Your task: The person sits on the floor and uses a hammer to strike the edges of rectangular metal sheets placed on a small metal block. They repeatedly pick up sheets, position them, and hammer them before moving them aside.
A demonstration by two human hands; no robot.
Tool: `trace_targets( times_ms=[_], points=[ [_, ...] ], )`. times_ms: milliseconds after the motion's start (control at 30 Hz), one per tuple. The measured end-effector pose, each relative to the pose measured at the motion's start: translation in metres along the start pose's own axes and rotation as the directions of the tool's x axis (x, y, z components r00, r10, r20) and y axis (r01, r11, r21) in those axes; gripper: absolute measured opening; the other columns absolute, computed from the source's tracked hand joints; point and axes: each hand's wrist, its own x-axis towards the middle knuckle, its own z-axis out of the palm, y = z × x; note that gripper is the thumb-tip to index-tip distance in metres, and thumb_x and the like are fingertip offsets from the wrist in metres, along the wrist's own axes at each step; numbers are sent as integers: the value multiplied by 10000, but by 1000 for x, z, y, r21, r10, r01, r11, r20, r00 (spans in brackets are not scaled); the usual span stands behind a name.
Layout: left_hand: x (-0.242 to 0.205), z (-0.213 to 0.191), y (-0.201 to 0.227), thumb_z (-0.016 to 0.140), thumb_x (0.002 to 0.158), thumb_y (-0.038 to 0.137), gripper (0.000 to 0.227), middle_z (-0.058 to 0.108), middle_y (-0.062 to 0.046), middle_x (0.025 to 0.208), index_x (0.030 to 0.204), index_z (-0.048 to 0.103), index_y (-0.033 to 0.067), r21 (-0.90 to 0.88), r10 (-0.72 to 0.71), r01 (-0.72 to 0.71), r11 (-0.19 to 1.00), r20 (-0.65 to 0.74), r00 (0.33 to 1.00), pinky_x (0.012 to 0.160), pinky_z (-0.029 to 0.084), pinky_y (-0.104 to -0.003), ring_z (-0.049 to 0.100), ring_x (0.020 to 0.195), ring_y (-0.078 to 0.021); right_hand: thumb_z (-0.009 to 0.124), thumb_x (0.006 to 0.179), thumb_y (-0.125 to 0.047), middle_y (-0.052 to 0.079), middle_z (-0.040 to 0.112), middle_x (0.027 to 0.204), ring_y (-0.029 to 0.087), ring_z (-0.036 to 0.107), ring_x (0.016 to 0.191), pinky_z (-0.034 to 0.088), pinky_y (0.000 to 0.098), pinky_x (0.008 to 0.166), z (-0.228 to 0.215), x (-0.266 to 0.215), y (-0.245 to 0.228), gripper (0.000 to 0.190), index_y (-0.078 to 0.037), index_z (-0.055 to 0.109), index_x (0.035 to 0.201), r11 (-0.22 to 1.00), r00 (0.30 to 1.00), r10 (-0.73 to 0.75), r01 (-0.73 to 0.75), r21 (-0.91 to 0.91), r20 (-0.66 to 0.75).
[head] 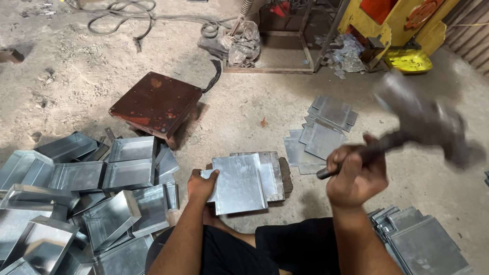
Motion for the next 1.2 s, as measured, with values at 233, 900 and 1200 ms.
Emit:
trace_targets(
  times_ms=[233, 900, 1200],
  points=[
    [-3, 3, -6, 795, 762, 587, 871, 649, -289, 1285, 1336, 570, -29, -9, -1, 1, 1000, 4, 1000, 1024, 515, -450, 633, 1217, -417, 653, 1020, -206, 166, 714, 975, 191, 632, 866, 511, 334, 735, -2, -125, 56, 401, -3, 619, 1363, 708, 824, 499, -207, -675, 270],
    [1, 5, -9, 792, 783, 569, 821, 644, -291, 1277, 1311, 590, -26, -36, 53, -55, 998, -49, 997, 1019, 502, -456, 619, 1209, -425, 715, 915, -188, 97, 748, 772, 144, 631, 600, 529, 323, 574, -10, -136, 67, 402, -2, 683, 1270, 486, 587, 799, -502, -715, 131],
    [8, 9, -14, 797, 780, 561, 800, 678, -297, 1215, 1278, 615, -38, -38, 37, -39, 999, -58, 998, 1007, 512, -463, 647, 1175, -430, 629, 1098, -196, 67, 608, 837, 80, 530, 656, 446, 260, 554, -13, 16, -17, 382, 41, 585, 1395, 984, 993, 114, -107, -144, 39]
  ],
)
